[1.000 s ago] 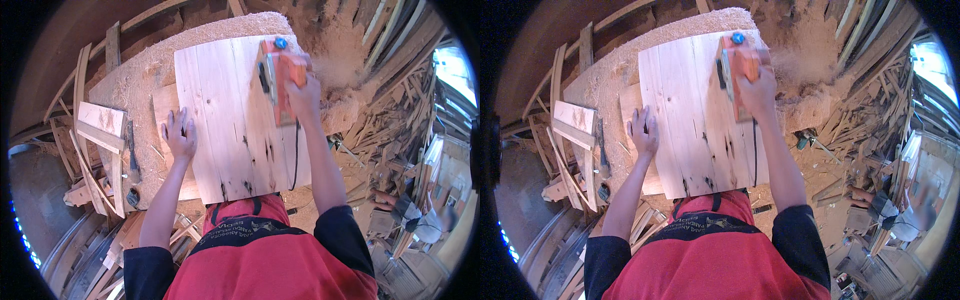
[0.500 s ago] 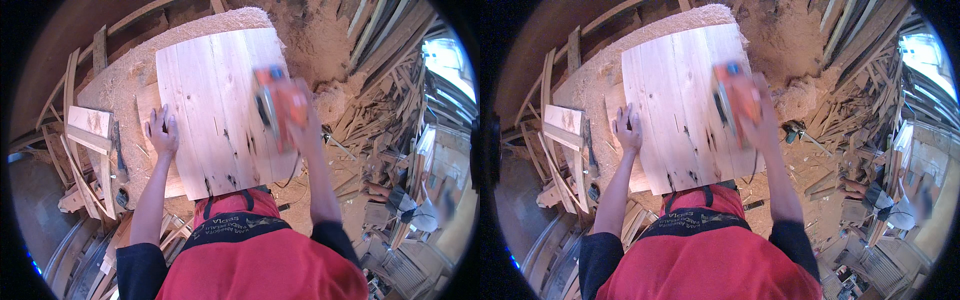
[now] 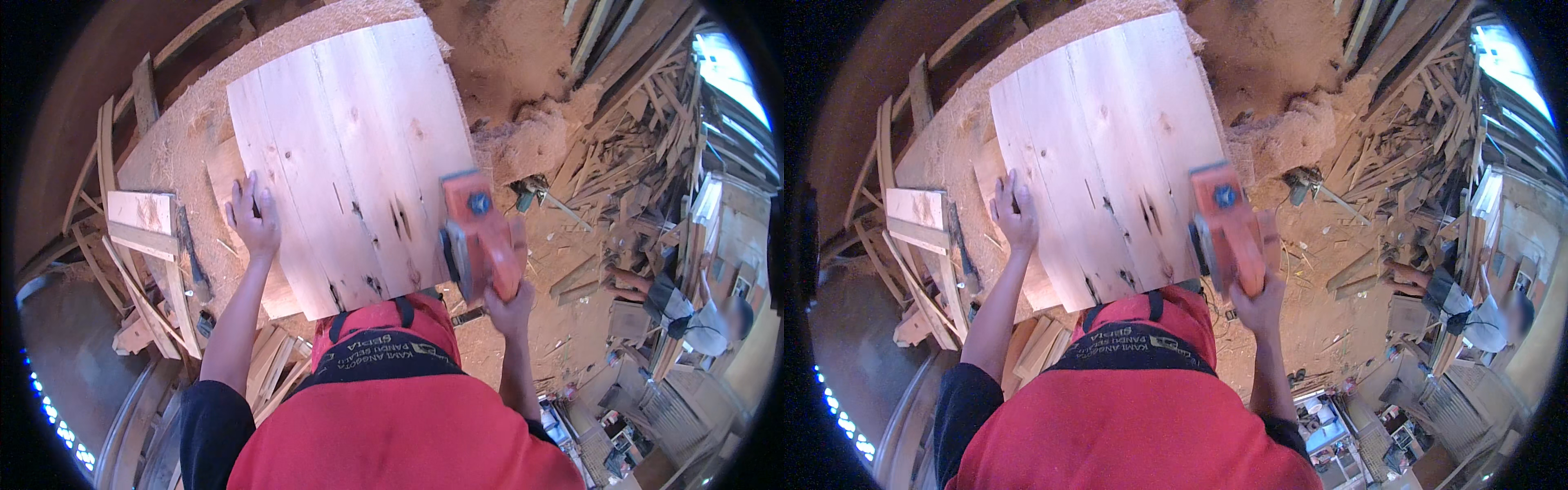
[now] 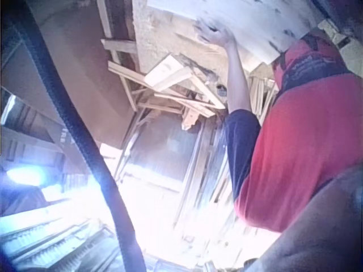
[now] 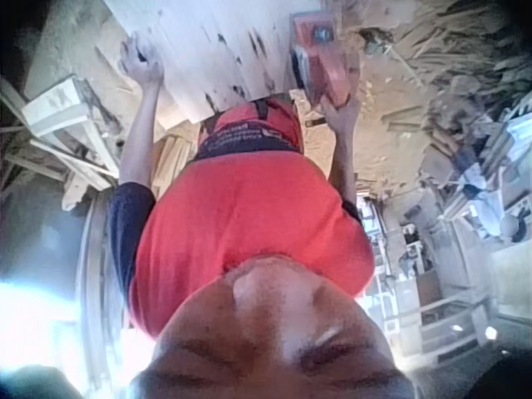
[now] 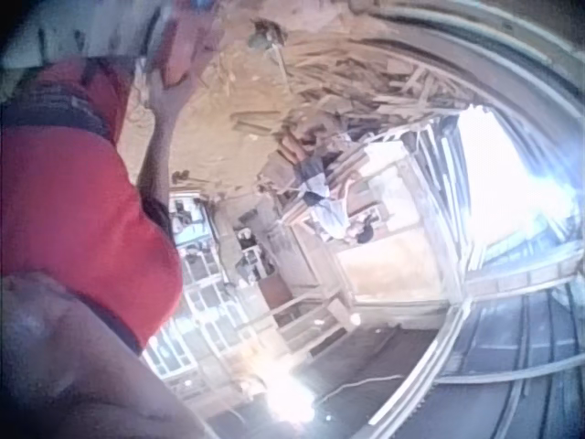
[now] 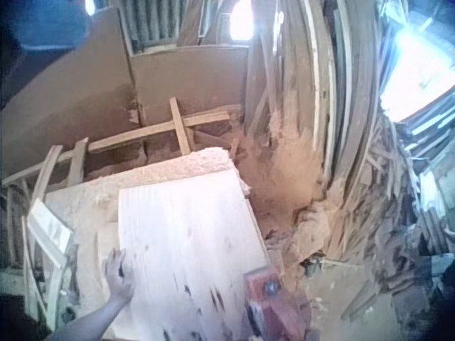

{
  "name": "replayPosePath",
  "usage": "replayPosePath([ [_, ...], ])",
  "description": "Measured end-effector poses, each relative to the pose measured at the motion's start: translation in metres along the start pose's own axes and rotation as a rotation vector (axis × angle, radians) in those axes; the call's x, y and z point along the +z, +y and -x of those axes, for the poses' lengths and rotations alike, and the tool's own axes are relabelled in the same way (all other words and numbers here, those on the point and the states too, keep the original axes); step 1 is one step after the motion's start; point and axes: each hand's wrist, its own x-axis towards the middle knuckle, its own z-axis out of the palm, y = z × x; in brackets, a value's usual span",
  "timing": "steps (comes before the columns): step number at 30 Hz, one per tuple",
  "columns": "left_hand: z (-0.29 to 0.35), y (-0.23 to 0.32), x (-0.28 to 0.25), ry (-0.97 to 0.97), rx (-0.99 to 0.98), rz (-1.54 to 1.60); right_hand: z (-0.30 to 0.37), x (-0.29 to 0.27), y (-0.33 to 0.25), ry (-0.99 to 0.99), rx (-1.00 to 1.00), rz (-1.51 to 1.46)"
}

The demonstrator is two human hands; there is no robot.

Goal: The person sands a wooden panel using an electric sander, moving it across the surface multiple times, then uses a small piece of sandpaper to hand-sand specific spots.

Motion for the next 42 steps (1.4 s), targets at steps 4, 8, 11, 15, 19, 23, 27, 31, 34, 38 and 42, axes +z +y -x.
replayPosePath([
  [4,-0.004,0.002,-0.002,-0.003,0.012,0.012,-0.064,0.022,-0.033,0.032,-0.059,0.025],
  [8,-0.001,-0.002,-0.001,-0.010,0.000,-0.023,-0.122,0.046,-0.071,-0.002,-0.107,-0.014],
  [11,-0.002,0.002,-0.004,-0.017,-0.007,-0.017,-0.165,0.063,-0.089,0.014,-0.194,-0.045],
  [15,-0.001,0.004,-0.006,-0.024,-0.009,0.002,-0.215,0.082,-0.126,0.004,-0.268,-0.041],
  [19,-0.001,0.007,-0.008,-0.020,-0.023,0.000,-0.262,0.101,-0.159,0.011,-0.301,-0.007],
  [23,-0.002,0.004,-0.004,-0.025,-0.020,-0.011,-0.310,0.121,-0.198,0.180,-0.546,0.125],
  [27,-0.002,0.010,-0.005,-0.010,-0.043,0.022,-0.347,0.134,-0.218,0.019,-0.371,0.013],
  [31,0.001,0.000,-0.002,0.055,-0.066,-0.018,-0.285,0.087,-0.230,-0.523,-0.190,-0.725],
  [34,0.001,0.014,-0.017,0.083,-0.142,0.032,-0.212,0.057,-0.202,-0.503,0.035,-0.634],
  [38,0.004,0.012,-0.018,0.048,-0.191,0.096,-0.130,0.035,-0.151,-0.403,-0.028,-0.410],
  [42,0.004,0.006,-0.009,0.062,-0.182,0.131,-0.087,0.004,-0.099,-0.347,-0.006,-0.305],
])
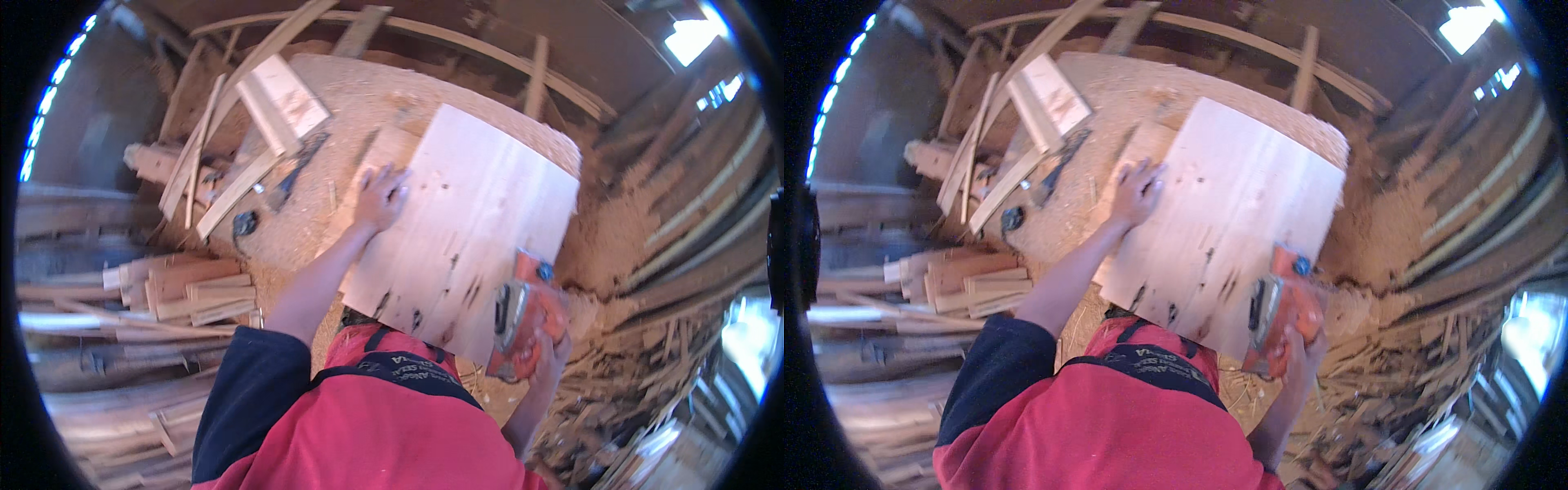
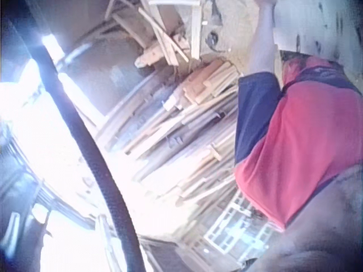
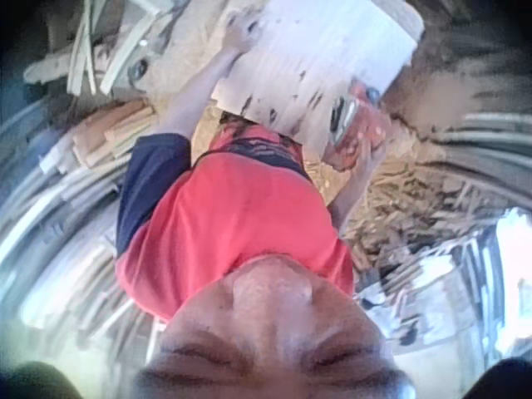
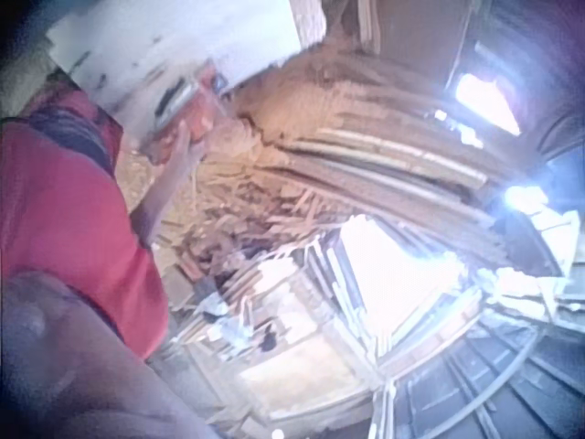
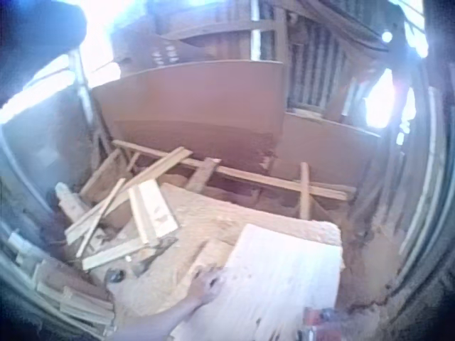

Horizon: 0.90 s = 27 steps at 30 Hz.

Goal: The person sands a wooden panel using an electric sander, moving it across the surface multiple times, then uses a small piece of sandpaper to hand-sand specific spots.

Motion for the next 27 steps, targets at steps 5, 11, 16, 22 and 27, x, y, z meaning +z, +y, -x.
replayPosePath([
  [5,0.036,-0.010,-0.005,0.026,-0.004,0.085,0.035,-0.007,0.007,0.185,0.019,-0.026],
  [11,0.146,-0.013,-0.043,-0.001,0.033,-0.003,0.020,0.031,-0.013,-0.052,-0.151,0.229],
  [16,0.212,-0.011,-0.072,-0.053,0.007,-0.023,0.000,0.108,-0.042,-0.279,-0.337,0.383],
  [22,0.260,-0.039,-0.108,-0.033,0.033,0.034,-0.059,0.224,-0.040,-0.575,-0.675,0.528],
  [27,0.301,-0.081,-0.133,0.046,-0.217,0.215,-0.058,0.322,-0.042,-0.735,-0.680,0.716],
])
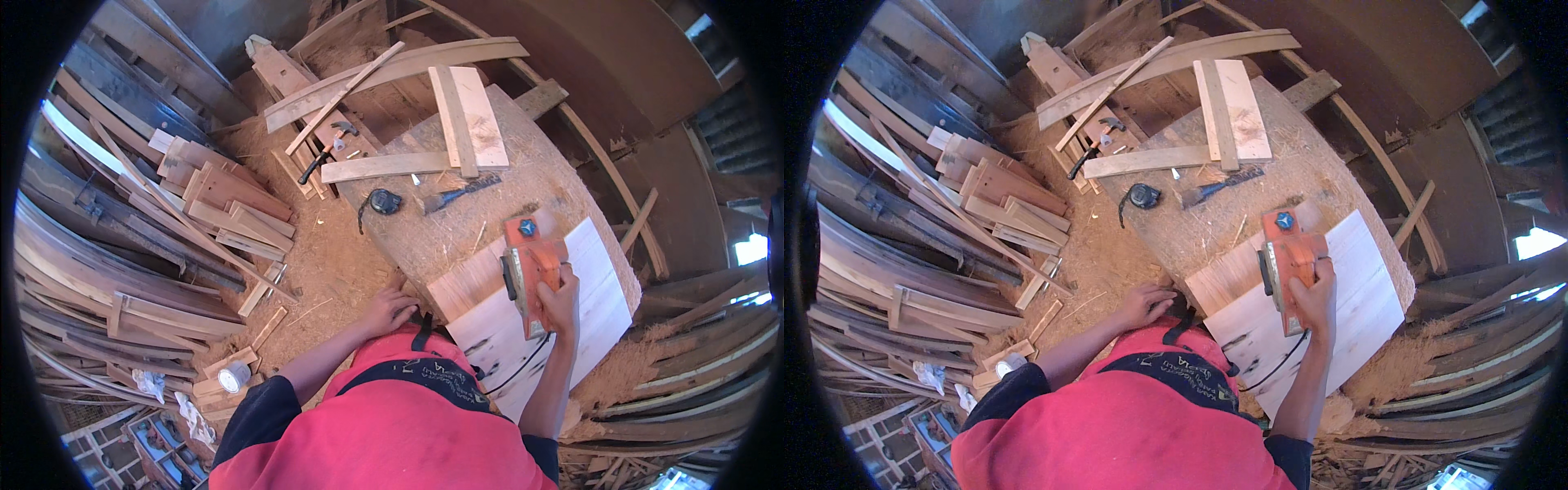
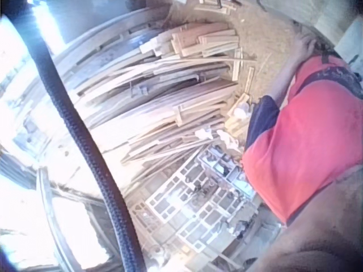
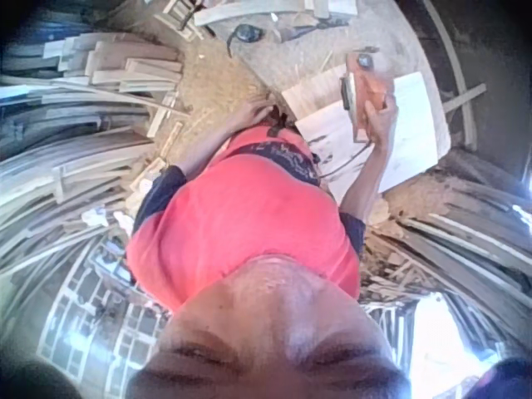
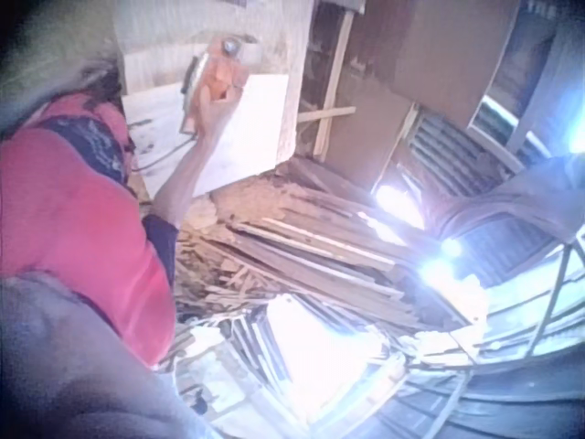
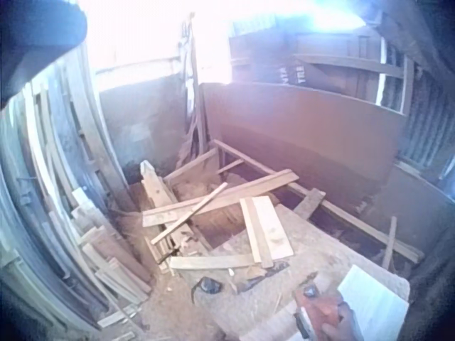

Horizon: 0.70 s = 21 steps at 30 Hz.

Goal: The person sands a wooden panel using an electric sander, moving it across the surface multiple times, then uses a small piece of sandpaper to hand-sand specific spots.

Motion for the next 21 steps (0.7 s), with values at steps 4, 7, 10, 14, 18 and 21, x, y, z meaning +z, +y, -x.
replayPosePath([
  [4,0.026,-0.062,-0.018,0.052,-0.128,0.097,-0.032,0.040,-0.026,-0.117,0.030,0.007],
  [7,0.038,-0.093,-0.039,0.020,-0.495,0.194,-0.042,0.059,-0.033,-0.171,0.057,0.025],
  [10,0.043,-0.129,-0.052,-0.058,-0.680,0.128,-0.048,0.069,-0.040,-0.195,0.025,0.094],
  [14,0.071,-0.197,-0.048,-0.004,-0.701,0.130,-0.053,0.086,-0.051,-0.198,-0.111,0.149],
  [18,0.065,-0.222,-0.056,-0.051,-0.736,0.192,-0.057,0.088,-0.056,-0.193,0.043,0.265],
  [21,0.055,-0.237,-0.058,-0.071,-0.744,0.201,-0.049,0.077,-0.063,-0.140,0.068,0.212],
])
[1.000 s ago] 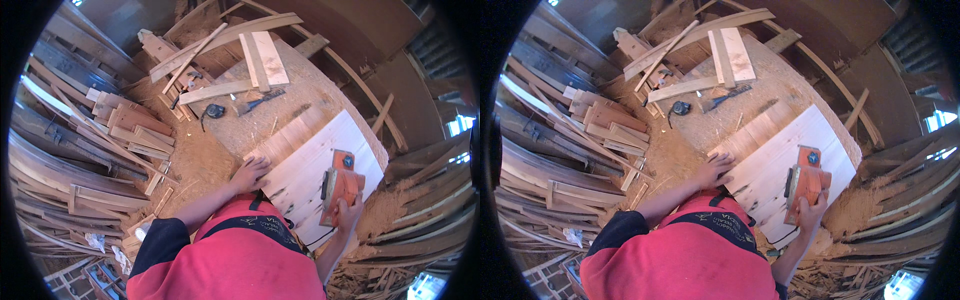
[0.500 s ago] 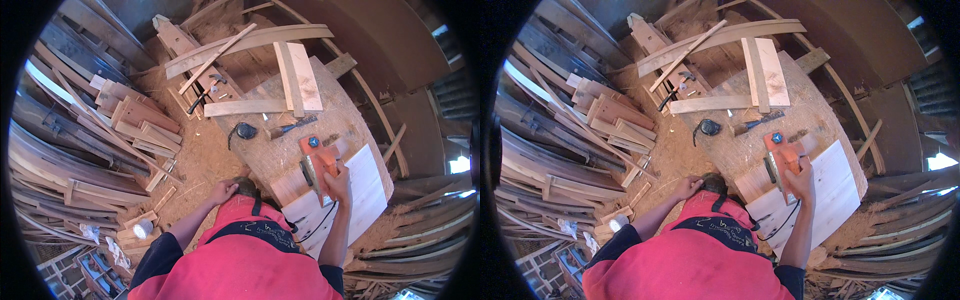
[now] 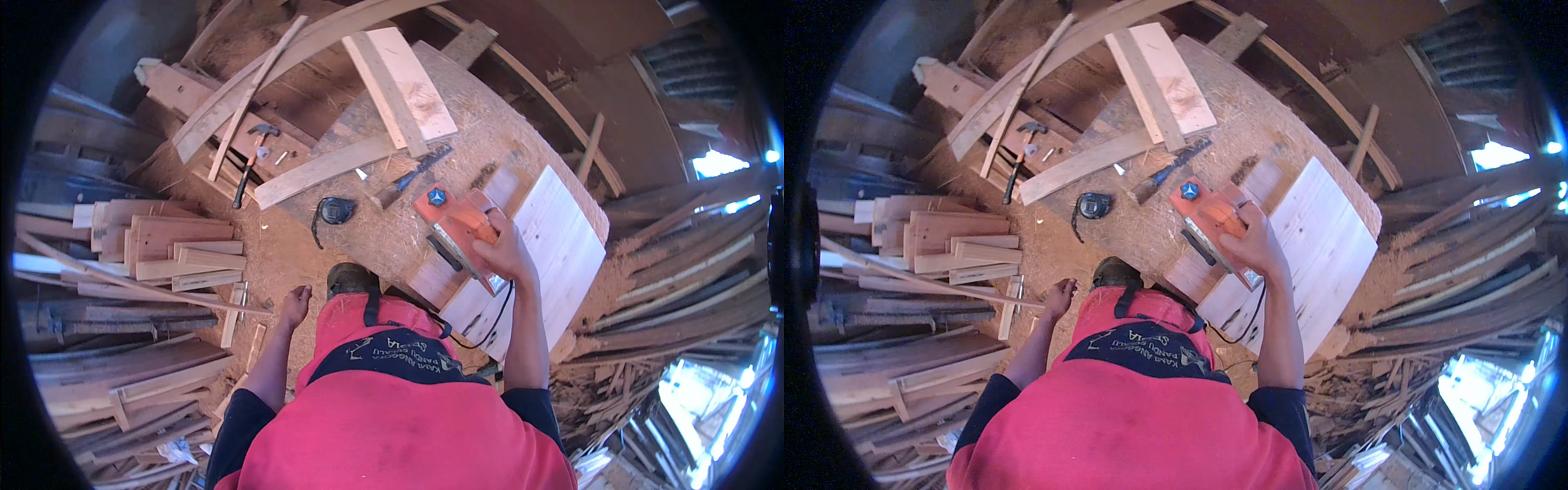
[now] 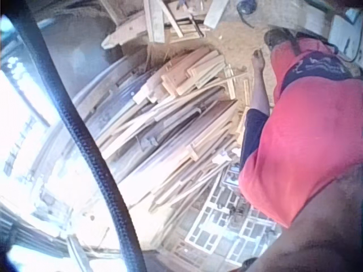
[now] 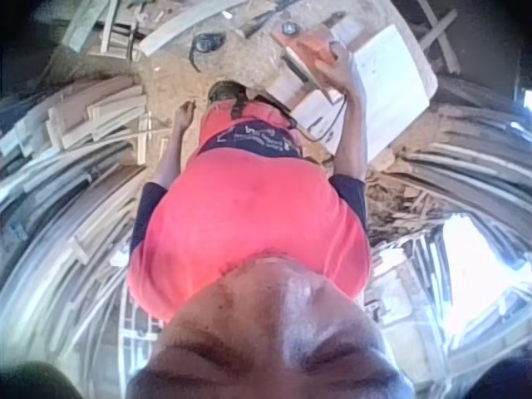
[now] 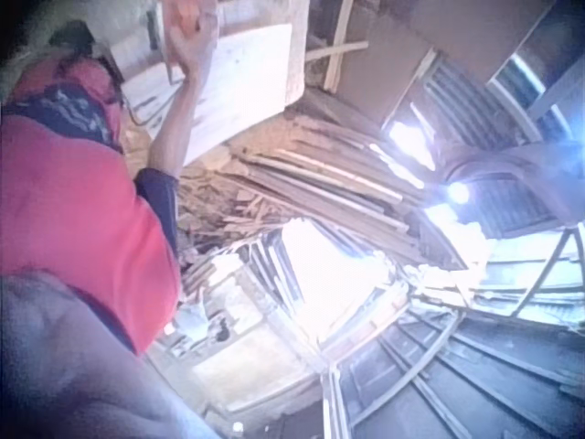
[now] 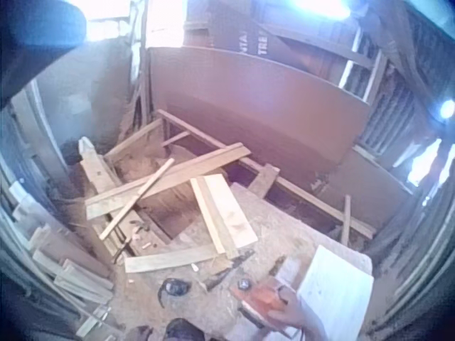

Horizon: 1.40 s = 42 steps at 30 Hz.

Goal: The person sands a wooden panel using an electric sander, moving it across the surface multiple times, then uses a small piece of sandpaper to hand-sand specific spots.

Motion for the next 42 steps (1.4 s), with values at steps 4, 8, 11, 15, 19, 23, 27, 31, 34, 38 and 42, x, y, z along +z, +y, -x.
replayPosePath([
  [4,-0.018,-0.005,-0.001,-0.005,0.020,0.014,0.033,-0.028,-0.007,0.058,0.222,-0.197],
  [8,-0.030,-0.030,0.006,-0.056,-0.015,0.080,0.065,-0.049,0.005,0.129,0.197,-0.194],
  [11,-0.055,-0.050,0.007,-0.062,0.022,-0.008,0.075,-0.053,0.020,0.190,0.140,-0.090],
  [15,-0.061,-0.016,0.017,-0.118,0.067,-0.037,0.086,-0.049,0.045,0.173,0.163,-0.089],
  [19,-0.061,0.007,0.016,-0.124,0.113,-0.004,0.064,-0.041,0.039,0.113,0.061,-0.103],
  [23,-0.058,0.003,0.018,-0.076,0.048,0.029,0.040,-0.034,0.027,0.027,-0.044,-0.105],
  [27,-0.047,0.007,-0.009,0.073,0.066,-0.047,0.035,-0.026,0.050,-0.073,0.126,-0.164],
  [31,-0.059,0.010,-0.042,0.514,0.071,0.241,0.034,-0.025,0.066,-0.066,0.165,-0.107],
  [34,-0.090,0.020,-0.094,0.864,0.191,0.238,0.031,-0.021,0.060,-0.083,0.227,-0.086],
  [38,-0.163,0.110,-0.159,0.872,0.207,0.167,0.038,-0.030,0.046,-0.041,0.238,-0.069],
  [42,-0.267,0.120,-0.197,0.831,0.337,0.043,0.039,-0.020,0.036,0.017,0.263,-0.110],
])
